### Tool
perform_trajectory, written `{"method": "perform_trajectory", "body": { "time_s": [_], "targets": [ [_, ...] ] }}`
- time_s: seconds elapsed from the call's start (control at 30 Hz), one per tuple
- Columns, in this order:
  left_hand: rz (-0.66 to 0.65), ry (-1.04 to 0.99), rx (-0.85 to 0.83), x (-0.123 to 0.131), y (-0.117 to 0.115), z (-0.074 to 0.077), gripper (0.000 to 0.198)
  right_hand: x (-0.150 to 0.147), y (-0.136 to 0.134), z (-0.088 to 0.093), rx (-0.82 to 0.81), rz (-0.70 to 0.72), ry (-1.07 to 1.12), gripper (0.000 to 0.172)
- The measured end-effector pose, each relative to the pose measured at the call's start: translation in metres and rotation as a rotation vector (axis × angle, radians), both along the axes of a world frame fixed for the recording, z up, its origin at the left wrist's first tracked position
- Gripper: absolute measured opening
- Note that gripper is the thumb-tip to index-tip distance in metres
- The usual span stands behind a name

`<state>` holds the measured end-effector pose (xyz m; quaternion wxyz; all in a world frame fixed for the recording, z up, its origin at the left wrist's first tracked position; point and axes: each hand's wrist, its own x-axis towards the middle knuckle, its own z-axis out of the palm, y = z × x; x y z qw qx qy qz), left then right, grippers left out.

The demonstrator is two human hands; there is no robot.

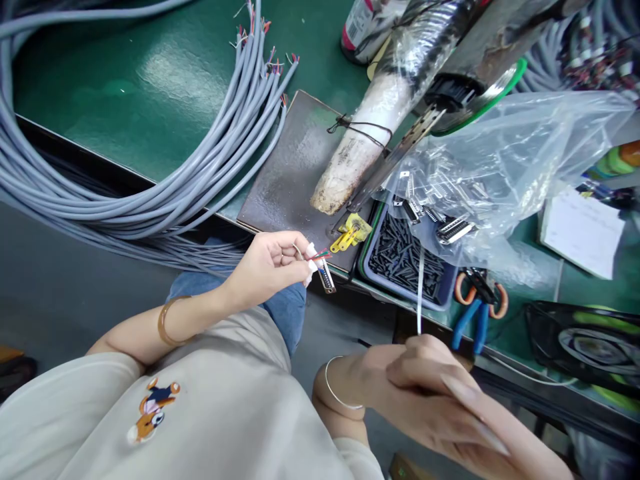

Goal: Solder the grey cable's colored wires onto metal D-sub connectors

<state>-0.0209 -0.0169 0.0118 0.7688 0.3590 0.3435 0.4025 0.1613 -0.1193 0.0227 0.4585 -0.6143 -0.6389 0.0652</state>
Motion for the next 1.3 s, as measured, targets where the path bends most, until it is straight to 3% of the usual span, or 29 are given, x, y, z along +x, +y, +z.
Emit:
{"method": "perform_trajectory", "body": {
  "time_s": [0.07,0.1,0.17,0.3,0.57,0.73,1.3],
  "targets": [
    [-0.003,0.027,0.015,0.001,-0.002,0.002,0.014,-0.011,0.004,0.005,0.163,-0.106,0.032,0.024],
    [-0.003,0.042,0.021,0.001,-0.004,0.003,0.013,-0.018,0.010,0.006,0.155,-0.140,0.031,0.018],
    [-0.009,0.064,0.041,0.002,-0.006,0.003,0.012,-0.029,0.025,0.004,-0.023,-0.072,0.059,0.012],
    [-0.029,0.084,0.112,0.002,-0.009,-0.001,0.008,-0.033,0.045,-0.004,-0.167,0.081,0.198,0.009],
    [0.039,0.023,0.096,0.004,-0.011,-0.004,0.018,-0.033,0.048,-0.012,-0.174,0.079,0.341,0.005],
    [0.054,0.017,0.124,0.004,-0.010,-0.008,0.019,-0.034,0.050,-0.016,-0.141,0.071,0.311,0.008],
    [0.019,-0.020,0.135,0.005,-0.010,-0.014,0.020,-0.027,0.054,-0.021,-0.234,0.060,0.417,0.006]
  ]
}}
